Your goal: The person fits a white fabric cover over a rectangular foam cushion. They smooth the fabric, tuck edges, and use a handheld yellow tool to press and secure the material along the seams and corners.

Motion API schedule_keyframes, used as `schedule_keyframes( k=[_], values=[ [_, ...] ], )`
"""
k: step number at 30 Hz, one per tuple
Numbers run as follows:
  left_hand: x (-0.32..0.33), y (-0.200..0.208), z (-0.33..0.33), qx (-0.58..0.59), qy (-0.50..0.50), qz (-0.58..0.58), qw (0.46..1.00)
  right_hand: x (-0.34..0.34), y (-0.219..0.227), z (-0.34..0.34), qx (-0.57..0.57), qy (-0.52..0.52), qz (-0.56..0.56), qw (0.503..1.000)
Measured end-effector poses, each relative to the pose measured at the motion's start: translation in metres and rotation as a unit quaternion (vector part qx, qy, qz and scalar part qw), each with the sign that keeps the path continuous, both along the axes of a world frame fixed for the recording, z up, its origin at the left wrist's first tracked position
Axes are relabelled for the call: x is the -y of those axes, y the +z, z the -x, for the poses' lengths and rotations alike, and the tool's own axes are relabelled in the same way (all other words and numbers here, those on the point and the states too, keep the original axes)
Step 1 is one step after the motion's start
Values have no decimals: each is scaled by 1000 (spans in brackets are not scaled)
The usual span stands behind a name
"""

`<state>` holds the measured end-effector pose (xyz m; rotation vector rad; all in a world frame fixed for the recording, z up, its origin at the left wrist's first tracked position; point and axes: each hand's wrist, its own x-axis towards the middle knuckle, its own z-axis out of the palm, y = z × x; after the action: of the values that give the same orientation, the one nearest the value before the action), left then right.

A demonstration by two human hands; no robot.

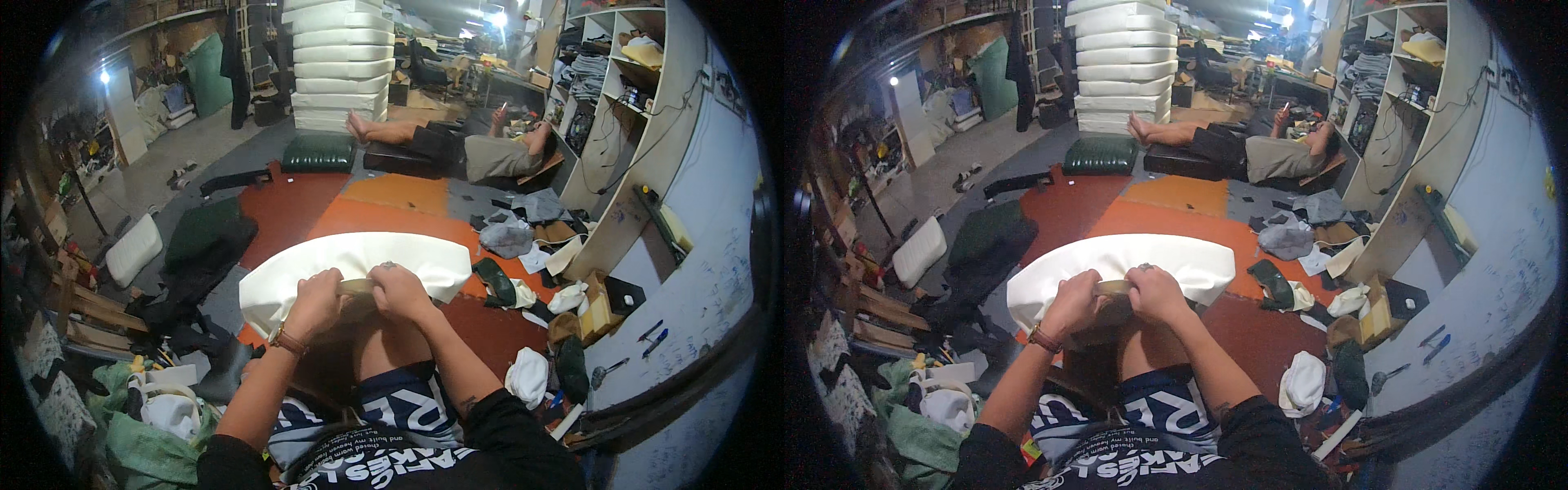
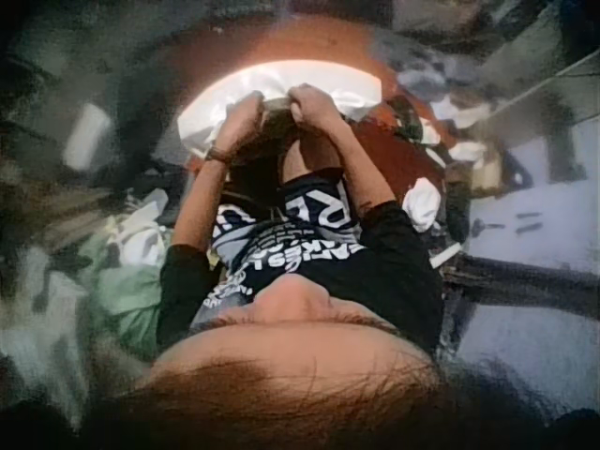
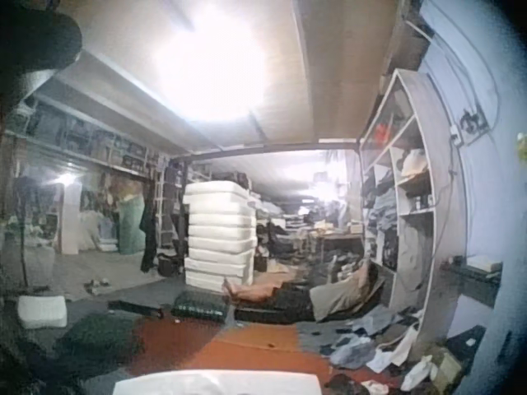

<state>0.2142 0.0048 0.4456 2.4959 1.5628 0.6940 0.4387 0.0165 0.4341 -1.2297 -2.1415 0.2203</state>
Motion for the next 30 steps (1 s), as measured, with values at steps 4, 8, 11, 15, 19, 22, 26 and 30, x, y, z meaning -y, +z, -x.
schedule_keyframes(
  k=[4, 8, 11, 15, 19, 22, 26, 30],
  values=[
    [0, -4, 23, 99, -15, -13, 995, 26, -8, 20, -191, -8, -164, 968],
    [4, -21, 12, 148, -1, -34, 988, 90, -41, 17, -368, -125, 33, 921],
    [21, -26, -1, 173, 32, -55, 983, 110, -56, 4, -514, -88, 358, 774],
    [62, -28, -18, 163, 40, -94, 981, 119, -54, 2, -590, -30, 438, 677],
    [143, -11, -25, 293, 5, 195, 936, 112, -51, 10, -639, -2, 479, 602],
    [161, -45, -16, 441, 21, 483, 756, 105, -51, 18, -656, -28, 489, 574],
    [147, -107, -1, 731, -16, 423, 535, 110, -67, 22, -650, -63, 424, 628],
    [123, -104, -9, 809, 0, 332, 485, 121, -60, 15, -605, -87, 390, 688]
  ],
)
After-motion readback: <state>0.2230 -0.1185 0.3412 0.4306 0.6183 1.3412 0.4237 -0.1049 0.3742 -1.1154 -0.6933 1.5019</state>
